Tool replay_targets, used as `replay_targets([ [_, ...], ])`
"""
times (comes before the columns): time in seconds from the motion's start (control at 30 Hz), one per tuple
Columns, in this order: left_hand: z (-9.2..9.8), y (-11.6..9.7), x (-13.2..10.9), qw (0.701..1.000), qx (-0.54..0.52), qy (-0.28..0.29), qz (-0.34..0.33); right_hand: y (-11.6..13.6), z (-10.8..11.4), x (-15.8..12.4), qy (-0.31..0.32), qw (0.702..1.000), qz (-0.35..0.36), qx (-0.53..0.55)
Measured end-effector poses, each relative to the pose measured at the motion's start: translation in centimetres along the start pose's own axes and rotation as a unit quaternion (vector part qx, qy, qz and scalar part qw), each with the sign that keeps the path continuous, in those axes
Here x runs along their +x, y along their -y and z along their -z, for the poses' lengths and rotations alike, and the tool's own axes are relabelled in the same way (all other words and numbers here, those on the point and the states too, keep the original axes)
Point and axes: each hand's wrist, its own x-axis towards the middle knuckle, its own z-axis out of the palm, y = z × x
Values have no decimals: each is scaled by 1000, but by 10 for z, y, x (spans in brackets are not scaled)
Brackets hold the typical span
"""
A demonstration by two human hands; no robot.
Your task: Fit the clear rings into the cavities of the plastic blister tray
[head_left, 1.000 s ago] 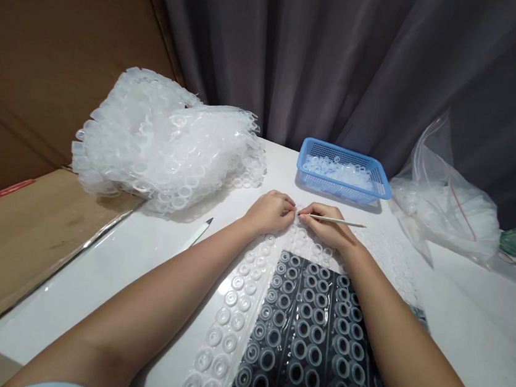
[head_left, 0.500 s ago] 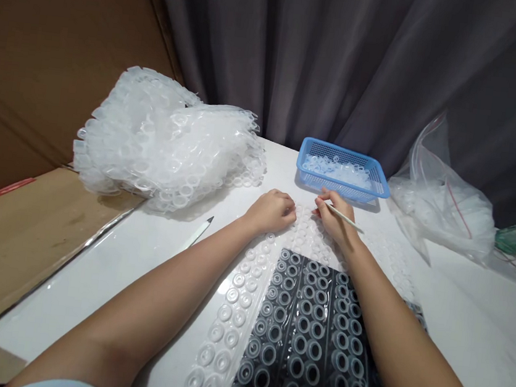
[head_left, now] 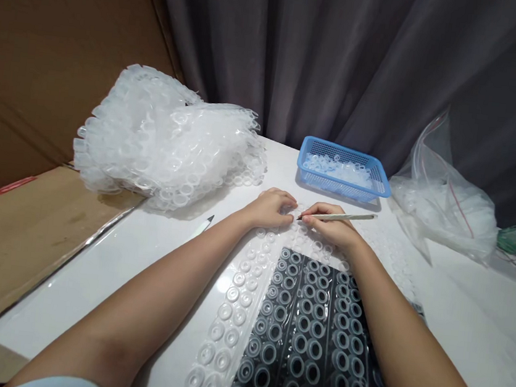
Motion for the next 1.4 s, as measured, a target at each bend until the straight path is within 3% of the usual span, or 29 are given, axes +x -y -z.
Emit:
replay_targets([
  [0.43,2,2,-1,999,9,36,-15,2,0,-2,16,999,-7,-38],
  [0.83,1,2,-1,997,31,63,-9,9,-3,-5,29,986,60,-150],
  [0.97,0,4,-2,998,33,59,-10,10,-12,-14,-19,976,114,-186],
  [1.2,2,1,-3,997,36,73,-4,10,-19,-21,-70,970,80,-219],
  [1.4,6,1,-3,996,30,84,-10,2,-14,-17,-250,946,38,-204],
])
